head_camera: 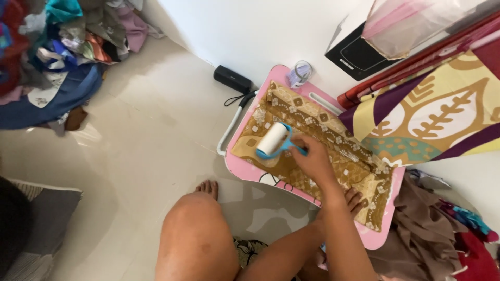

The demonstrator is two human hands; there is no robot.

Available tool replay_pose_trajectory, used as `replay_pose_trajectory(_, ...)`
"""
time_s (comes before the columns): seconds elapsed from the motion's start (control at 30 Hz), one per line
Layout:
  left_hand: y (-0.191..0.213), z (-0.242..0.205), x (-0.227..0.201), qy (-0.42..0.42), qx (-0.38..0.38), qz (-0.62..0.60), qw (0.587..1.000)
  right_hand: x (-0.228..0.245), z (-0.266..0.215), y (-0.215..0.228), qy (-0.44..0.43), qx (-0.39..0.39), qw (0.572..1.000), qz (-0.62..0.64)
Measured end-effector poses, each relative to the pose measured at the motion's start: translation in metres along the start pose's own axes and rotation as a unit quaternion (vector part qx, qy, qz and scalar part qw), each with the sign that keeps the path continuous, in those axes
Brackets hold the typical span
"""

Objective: Using a lint roller to clean a brown patterned cloth and then folding it neatly on a small table.

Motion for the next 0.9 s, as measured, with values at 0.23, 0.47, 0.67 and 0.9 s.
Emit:
replay_pose_trajectory(0.23,-0.04,0.011,0.014,0.04,0.015,0.0,0.999,0.054,0.054,-0.037,0.037,0.027,0.998,-0.034)
replay_pose_trajectory(0.47,-0.058,0.005,0.005,0.054,0.045,-0.003,0.998,0.034,0.065,0.024,0.137,-0.015,0.991,0.003)
replay_pose_trajectory(0.67,-0.015,0.042,0.083,-0.04,-0.155,0.025,0.987,-0.022,0.016,0.156,0.093,-0.061,0.992,-0.064)
replay_pose_trajectory(0.9,0.149,0.048,0.104,0.104,-0.05,0.11,0.987,-0.094,-0.013,0.119,0.083,-0.003,0.996,-0.026)
Point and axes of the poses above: each hand's wrist, its own z-axis towards the middle knuckle, its own y-axis out of the back of the hand, x = y × z, the point moved 6 cm from there along z, towards the middle knuckle, and after that the axes turned 7 degrees about y, right-handed, at the moved point
